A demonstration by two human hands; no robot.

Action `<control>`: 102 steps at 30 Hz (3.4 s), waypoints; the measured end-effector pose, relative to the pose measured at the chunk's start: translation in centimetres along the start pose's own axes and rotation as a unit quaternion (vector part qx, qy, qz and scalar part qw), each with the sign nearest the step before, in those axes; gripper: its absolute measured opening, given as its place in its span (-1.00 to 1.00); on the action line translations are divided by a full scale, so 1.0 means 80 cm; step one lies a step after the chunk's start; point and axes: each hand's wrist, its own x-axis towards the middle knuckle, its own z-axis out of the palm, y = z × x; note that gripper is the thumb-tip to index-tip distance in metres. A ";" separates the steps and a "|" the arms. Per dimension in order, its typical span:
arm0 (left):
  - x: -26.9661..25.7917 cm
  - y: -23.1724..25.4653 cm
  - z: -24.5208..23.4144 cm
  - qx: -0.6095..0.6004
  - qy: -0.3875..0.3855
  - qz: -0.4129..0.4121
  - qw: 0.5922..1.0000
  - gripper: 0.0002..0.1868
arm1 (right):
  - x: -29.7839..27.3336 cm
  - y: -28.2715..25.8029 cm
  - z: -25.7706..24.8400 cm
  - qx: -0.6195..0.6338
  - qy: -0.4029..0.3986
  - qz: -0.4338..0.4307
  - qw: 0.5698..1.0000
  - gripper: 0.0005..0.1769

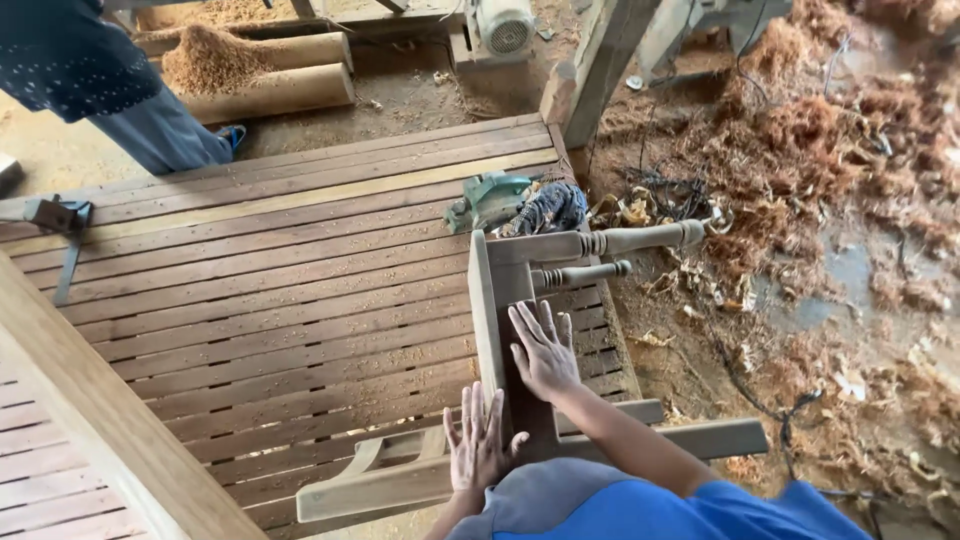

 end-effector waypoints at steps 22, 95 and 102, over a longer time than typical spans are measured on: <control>0.008 0.001 -0.001 0.024 -0.006 0.009 1.000 -0.05 | 0.028 0.008 0.003 -0.012 -0.041 -0.039 0.998 -0.22; -0.007 -0.011 -0.048 -0.120 -0.247 -0.155 0.949 -0.29 | 0.191 -0.003 0.051 0.187 0.171 -0.013 0.967 -0.71; 0.000 -0.010 -0.051 -0.111 -0.281 -0.162 0.939 -0.22 | 0.274 -0.003 0.024 0.196 0.167 0.121 0.959 -0.67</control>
